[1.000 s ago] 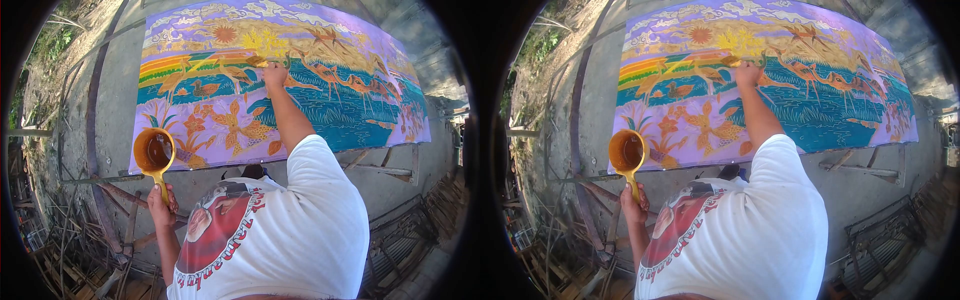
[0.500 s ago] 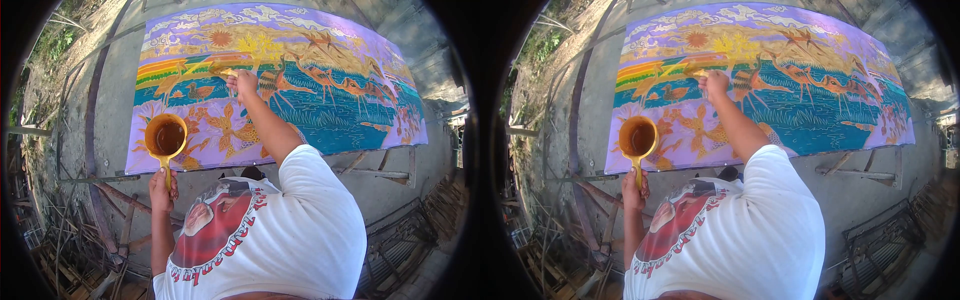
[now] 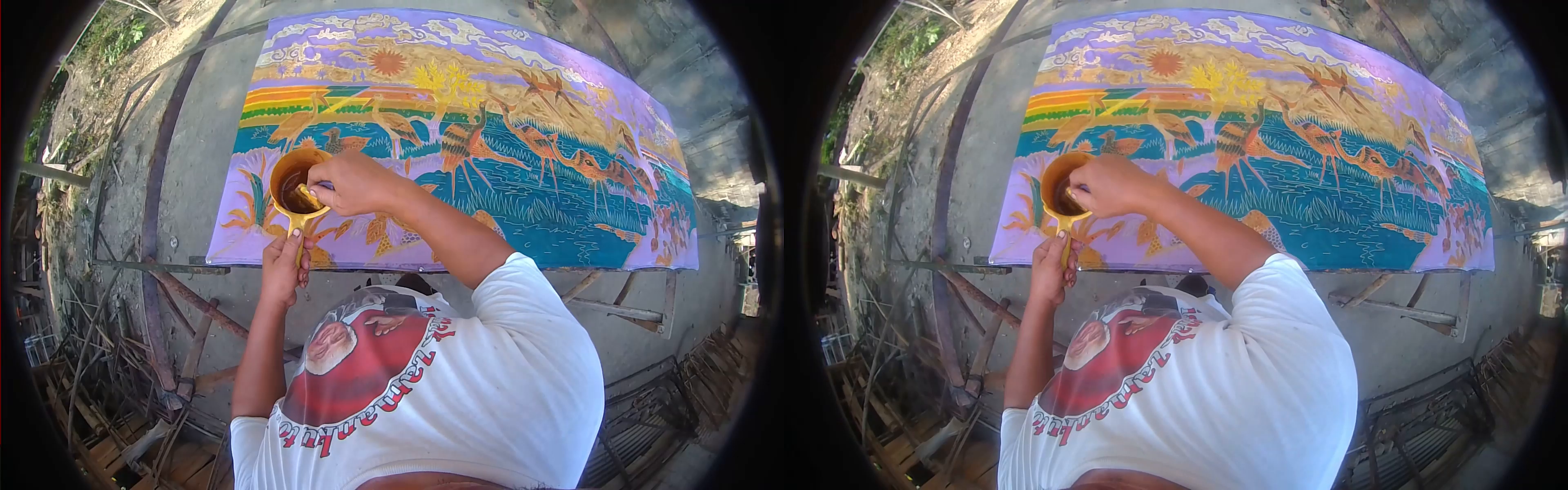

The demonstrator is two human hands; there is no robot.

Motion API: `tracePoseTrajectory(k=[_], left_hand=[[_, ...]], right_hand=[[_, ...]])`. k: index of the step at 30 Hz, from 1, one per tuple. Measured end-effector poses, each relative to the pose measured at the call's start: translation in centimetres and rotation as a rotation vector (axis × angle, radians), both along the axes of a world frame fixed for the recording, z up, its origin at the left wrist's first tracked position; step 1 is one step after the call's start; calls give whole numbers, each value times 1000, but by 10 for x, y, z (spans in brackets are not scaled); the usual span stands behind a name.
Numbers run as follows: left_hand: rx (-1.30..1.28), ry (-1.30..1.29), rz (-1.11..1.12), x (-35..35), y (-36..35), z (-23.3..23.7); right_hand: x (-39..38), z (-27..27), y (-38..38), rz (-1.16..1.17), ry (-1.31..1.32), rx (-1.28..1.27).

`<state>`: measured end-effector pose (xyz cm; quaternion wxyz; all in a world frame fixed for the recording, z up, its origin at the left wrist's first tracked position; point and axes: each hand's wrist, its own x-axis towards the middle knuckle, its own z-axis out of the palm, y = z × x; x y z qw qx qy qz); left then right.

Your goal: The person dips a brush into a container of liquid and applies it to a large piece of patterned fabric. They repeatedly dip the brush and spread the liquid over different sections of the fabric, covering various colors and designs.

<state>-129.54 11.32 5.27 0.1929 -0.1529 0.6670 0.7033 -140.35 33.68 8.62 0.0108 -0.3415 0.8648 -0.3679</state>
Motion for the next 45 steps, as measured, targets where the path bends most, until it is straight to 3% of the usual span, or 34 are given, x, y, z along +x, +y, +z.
tracePoseTrajectory(k=[1,3,4,6,7,9,10,12,18,25,29,32,33,35,36,39,41,43,45], left_hand=[[3,8,2,-4,3,0],[17,6,14,-12,9,1],[30,0,25,-15,12,0],[40,12,25,-22,14,-1],[46,26,27,-25,15,-2],[49,18,46,-29,14,-3],[50,11,63,-32,13,-3],[40,13,76,-32,10,-1],[64,24,108,-20,-3,-1],[90,26,141,14,-24,1],[81,21,160,30,-31,2],[72,28,187,36,-33,3],[67,36,190,37,-34,3],[59,45,193,39,-34,5],[55,48,202,40,-33,8],[50,52,212,44,-34,11],[49,55,226,48,-37,12],[59,53,239,53,-39,11],[62,53,250,56,-41,9]], right_hand=[[-2,-7,3,0,3,2],[-6,-19,15,-115,-115,-382],[-6,-21,23,-116,-119,-380],[-9,-22,43,-244,-598,-790],[-12,-25,53,-243,-597,-788],[-21,-36,71,-318,-663,-1180],[-30,-43,75,-315,-662,-1181],[-53,-62,86,-486,-586,-1412],[-137,-143,96,-917,-572,-1410],[-125,-179,145,-1322,-412,-1391],[-129,-181,139,-1351,-371,-1405],[-145,-181,100,-1191,-363,-1420],[-160,-201,89,-1191,-364,-1424],[-205,-263,77,-1222,-246,-1078],[-215,-276,76,-1221,-247,-1080],[-220,-274,71,-1115,-320,-1183],[-189,-220,72,-1184,-356,-1240],[-182,-208,62,-1187,-395,-1243],[-196,-235,49,-1195,-274,-991]])
